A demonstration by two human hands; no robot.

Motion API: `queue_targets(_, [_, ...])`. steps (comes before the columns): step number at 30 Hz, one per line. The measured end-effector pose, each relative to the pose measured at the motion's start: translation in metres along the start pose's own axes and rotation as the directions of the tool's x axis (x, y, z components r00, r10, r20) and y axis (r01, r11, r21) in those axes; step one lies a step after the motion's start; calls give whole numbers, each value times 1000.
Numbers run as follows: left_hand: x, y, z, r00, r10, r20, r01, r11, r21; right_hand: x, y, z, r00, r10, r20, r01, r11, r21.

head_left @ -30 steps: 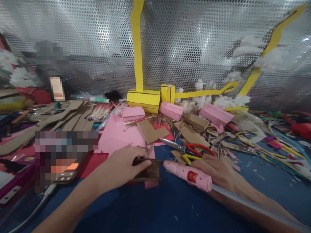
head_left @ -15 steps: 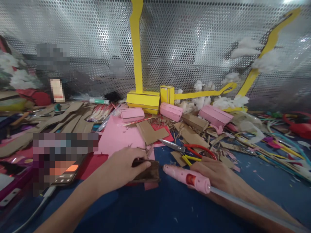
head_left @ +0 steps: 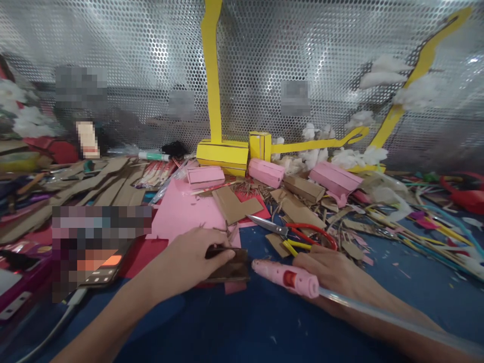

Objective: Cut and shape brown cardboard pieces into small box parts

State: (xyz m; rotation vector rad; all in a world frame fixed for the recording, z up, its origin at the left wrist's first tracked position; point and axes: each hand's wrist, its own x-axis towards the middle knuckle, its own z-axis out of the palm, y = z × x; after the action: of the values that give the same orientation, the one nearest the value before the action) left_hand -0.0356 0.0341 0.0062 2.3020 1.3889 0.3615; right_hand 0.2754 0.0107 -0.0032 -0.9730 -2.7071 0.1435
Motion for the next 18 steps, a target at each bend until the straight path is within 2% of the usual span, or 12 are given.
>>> queue_targets(11, [-1,1,-1,1000,8,-10,-8,1000,-2,0,-3,0,999,39,17,-39,999,-16])
queue_targets(18, [-2,2,2,1000,-1,-8,1,1000,20,3,-6,-2,999,28,-37,-30,997,-67])
